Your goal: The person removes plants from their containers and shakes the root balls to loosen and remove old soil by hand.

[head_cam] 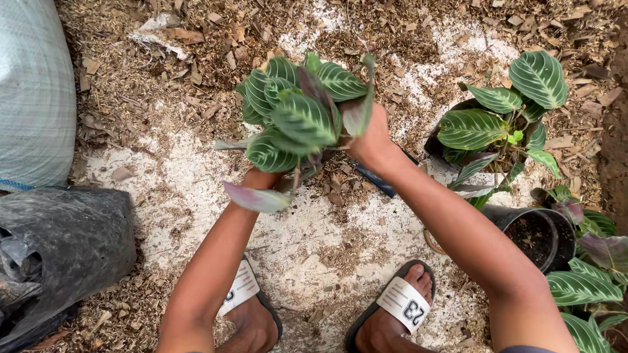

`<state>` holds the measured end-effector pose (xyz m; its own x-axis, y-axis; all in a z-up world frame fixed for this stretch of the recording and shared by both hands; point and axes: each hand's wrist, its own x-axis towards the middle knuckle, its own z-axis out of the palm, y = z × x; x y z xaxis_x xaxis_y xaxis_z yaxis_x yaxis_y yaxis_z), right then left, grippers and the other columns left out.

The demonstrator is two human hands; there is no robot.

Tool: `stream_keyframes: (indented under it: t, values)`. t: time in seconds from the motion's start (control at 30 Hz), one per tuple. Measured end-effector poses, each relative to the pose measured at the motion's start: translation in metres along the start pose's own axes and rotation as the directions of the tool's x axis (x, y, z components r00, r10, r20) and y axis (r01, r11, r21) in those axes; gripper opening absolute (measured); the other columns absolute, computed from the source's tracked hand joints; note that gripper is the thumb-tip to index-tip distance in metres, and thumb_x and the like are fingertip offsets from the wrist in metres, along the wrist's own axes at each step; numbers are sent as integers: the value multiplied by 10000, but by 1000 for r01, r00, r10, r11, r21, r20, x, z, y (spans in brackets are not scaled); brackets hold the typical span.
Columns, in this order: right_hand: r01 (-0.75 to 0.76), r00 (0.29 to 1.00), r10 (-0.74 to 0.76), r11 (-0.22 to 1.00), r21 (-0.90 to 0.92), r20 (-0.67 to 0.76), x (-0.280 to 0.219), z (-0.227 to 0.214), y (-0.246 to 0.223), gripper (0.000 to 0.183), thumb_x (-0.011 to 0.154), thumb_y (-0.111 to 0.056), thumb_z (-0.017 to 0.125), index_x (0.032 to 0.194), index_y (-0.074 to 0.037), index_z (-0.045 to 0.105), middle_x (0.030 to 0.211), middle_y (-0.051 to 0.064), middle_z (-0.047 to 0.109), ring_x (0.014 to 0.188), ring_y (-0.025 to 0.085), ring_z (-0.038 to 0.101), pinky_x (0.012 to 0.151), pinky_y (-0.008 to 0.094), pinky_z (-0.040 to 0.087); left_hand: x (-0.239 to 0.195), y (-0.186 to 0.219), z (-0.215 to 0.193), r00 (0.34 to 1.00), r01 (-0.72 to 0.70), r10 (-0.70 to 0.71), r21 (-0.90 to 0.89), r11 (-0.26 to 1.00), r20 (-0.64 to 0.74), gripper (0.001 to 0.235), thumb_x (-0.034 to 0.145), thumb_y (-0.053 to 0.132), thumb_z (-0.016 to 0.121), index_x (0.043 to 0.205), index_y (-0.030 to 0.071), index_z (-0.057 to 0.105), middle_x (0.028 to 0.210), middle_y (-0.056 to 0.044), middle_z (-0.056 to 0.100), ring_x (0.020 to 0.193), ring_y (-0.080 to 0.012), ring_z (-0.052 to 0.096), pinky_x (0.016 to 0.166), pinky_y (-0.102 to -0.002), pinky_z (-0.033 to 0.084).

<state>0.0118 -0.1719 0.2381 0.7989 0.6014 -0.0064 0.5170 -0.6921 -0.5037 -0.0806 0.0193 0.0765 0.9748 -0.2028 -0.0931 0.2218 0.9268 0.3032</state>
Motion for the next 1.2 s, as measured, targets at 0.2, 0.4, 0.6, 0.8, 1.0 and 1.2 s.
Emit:
stream_keyframes:
  t: [0.2,0.4,0.6,0.8,1.0,1.2]
  values:
    - [-193,935,-41,776,600,353,7,9,55,409,959,-272,745,1253,-3,655,1208,197,706,1049,278,689,859,360,581,11,-5,8,999,39,-39,29,999,16,566,1068,537,465,1541,227,444,1548,-94,457,1364,-348,448,1163,-458,348]
    - [407,658,-451,887,-220,-603,25,85,114,614,1093,-233,688,1447,140,352,1472,396,390,1333,511,445,1138,585,425,2,-26,10,998,56,-56,21,998,6,572,1068,547,463,1549,239,438,1560,-91,448,1378,-354,437,1175,-465,337]
    - [164,770,-84,984,69,-632,8,123,138,919,960,-382,756,1603,-61,184,1534,269,378,1421,414,395,1146,599,392,-13,-36,9,996,94,-93,55,994,-16,578,1067,557,461,1556,250,433,1572,-88,439,1393,-360,426,1186,-472,326]
    - [455,592,-413,880,-136,-692,17,126,172,887,1017,-378,763,1652,-210,166,1612,135,285,1512,257,379,1275,475,382,-13,-24,9,993,97,-82,187,978,-86,584,1067,567,459,1563,262,428,1584,-85,430,1407,-366,415,1197,-479,314]
    - [391,496,-516,851,-351,-699,47,115,171,745,1122,-450,627,1606,-60,217,1410,332,334,1301,442,363,1295,485,189,6,-14,12,987,94,-39,374,923,-153,590,1066,577,457,1571,273,422,1597,-82,421,1421,-372,404,1209,-486,303]
    - [261,908,-266,963,-60,-324,29,63,93,308,928,-473,613,810,-189,637,689,-16,624,798,141,671,1189,671,158,-5,-19,8,983,75,5,426,901,-183,596,1066,588,455,1578,284,417,1609,-79,411,1435,-378,392,1220,-493,292]
